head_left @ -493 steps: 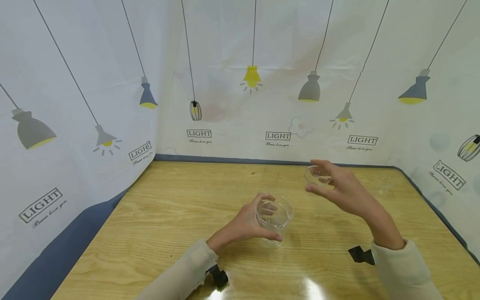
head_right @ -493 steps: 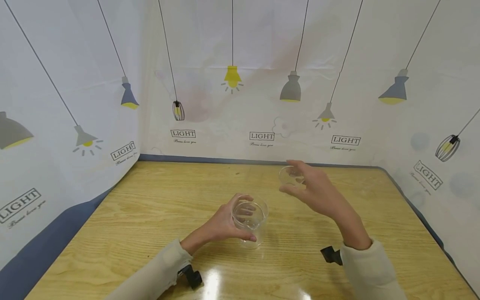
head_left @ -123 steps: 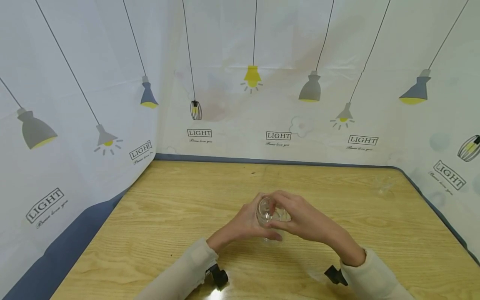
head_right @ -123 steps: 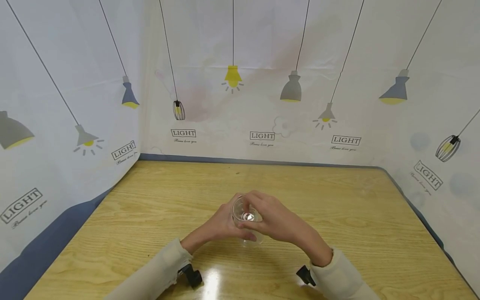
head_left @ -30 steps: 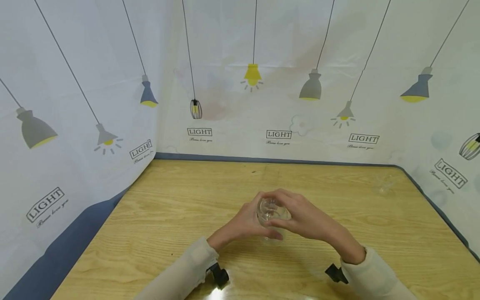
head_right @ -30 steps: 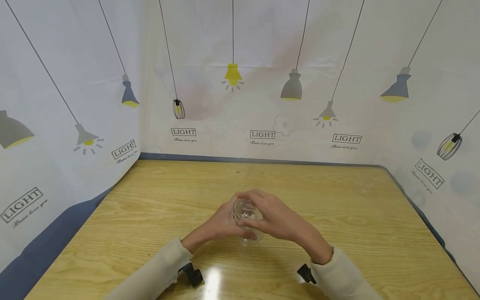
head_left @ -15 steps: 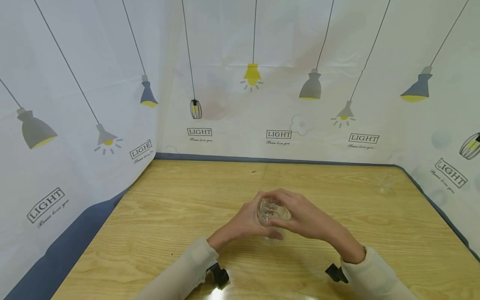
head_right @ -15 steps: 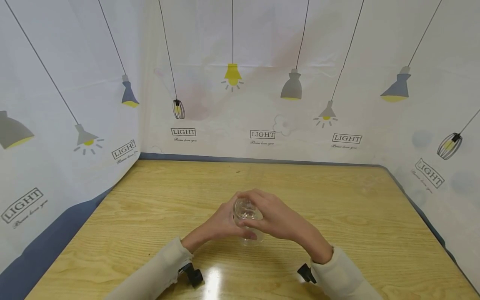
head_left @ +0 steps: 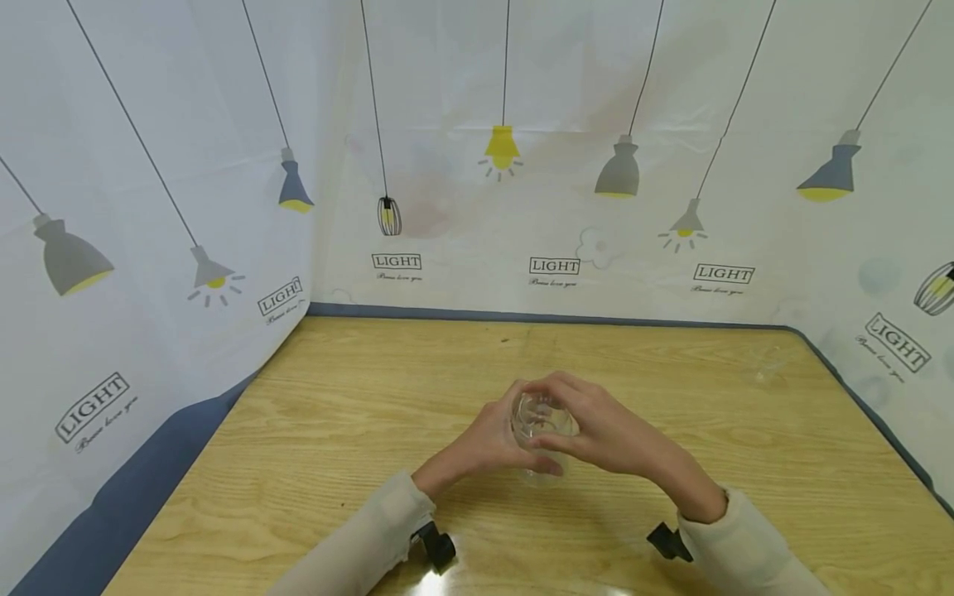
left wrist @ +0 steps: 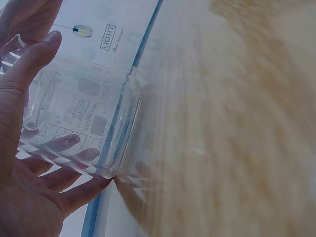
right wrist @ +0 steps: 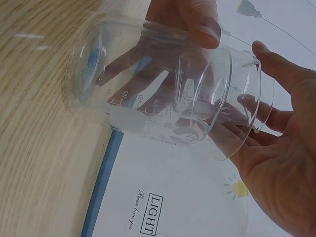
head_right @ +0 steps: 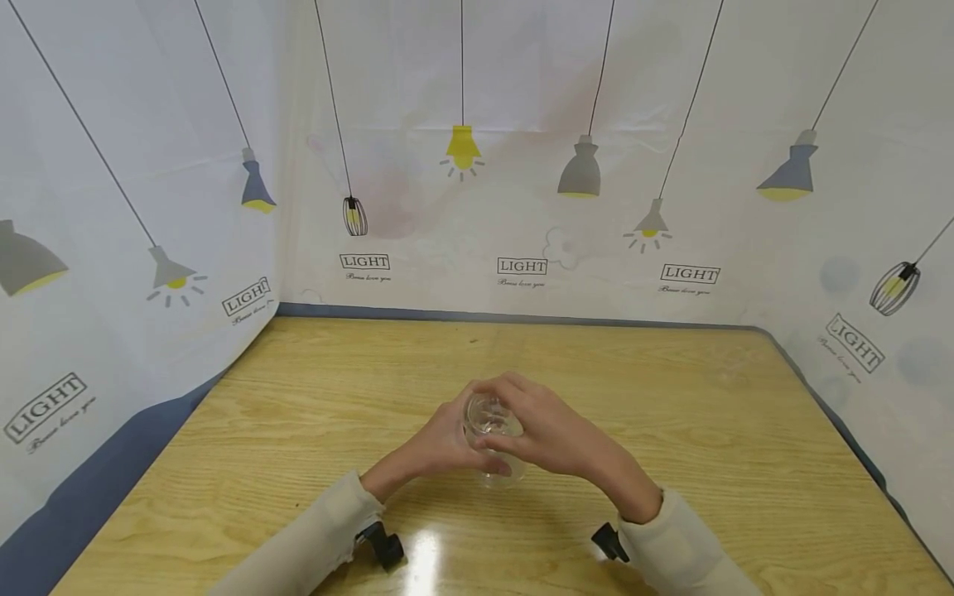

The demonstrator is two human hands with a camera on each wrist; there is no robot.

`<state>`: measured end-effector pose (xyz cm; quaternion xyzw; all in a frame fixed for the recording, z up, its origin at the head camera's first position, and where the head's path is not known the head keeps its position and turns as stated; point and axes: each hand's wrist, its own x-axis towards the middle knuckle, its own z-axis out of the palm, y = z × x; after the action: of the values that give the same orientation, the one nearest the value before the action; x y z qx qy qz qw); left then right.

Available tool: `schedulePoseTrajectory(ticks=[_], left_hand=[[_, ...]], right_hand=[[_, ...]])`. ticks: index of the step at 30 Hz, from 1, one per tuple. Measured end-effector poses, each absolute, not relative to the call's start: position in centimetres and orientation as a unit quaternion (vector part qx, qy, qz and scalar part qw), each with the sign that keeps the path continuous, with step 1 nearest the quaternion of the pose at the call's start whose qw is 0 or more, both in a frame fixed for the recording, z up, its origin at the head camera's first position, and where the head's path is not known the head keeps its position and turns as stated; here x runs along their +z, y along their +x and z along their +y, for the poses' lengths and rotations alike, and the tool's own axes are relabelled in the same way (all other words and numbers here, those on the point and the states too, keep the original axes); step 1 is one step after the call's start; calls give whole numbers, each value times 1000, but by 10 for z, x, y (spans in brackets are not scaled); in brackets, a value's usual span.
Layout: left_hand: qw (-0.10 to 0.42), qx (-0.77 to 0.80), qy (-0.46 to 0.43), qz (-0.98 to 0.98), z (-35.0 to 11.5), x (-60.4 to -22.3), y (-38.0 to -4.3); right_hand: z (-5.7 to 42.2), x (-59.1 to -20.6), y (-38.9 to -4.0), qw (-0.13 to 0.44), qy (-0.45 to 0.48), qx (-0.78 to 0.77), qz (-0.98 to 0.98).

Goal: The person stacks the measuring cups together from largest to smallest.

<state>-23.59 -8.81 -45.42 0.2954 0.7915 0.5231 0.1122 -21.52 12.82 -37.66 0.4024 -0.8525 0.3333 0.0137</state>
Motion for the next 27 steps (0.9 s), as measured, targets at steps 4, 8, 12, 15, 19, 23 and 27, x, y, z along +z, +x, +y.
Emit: schedulePoseTrajectory(ticks=[4, 8, 12, 15, 19, 23, 27], left_hand=[[113, 516, 289, 798, -88, -453, -235], [115, 514, 285, 801, -89, -452, -235], [113, 510, 284, 804, -89, -452, -235], [112, 508, 284, 806, -89, -453, -235], [113, 510, 285, 804, -89, -453, -235], [114, 513, 284, 802, -88, -454, -235], [117, 516, 284, 800, -88, -454, -236]], right_hand=[[128, -377, -215, 16, 402, 330, -854], [128, -376, -215, 14, 402, 330, -854], [128, -377, -216, 11, 402, 333, -853], [128, -377, -216, 9, 401, 334, -853], [129, -378, -217, 8, 401, 334, -853], [129, -378, -217, 16, 409, 332, -850], [129, -377, -217, 25, 415, 329, -848]])
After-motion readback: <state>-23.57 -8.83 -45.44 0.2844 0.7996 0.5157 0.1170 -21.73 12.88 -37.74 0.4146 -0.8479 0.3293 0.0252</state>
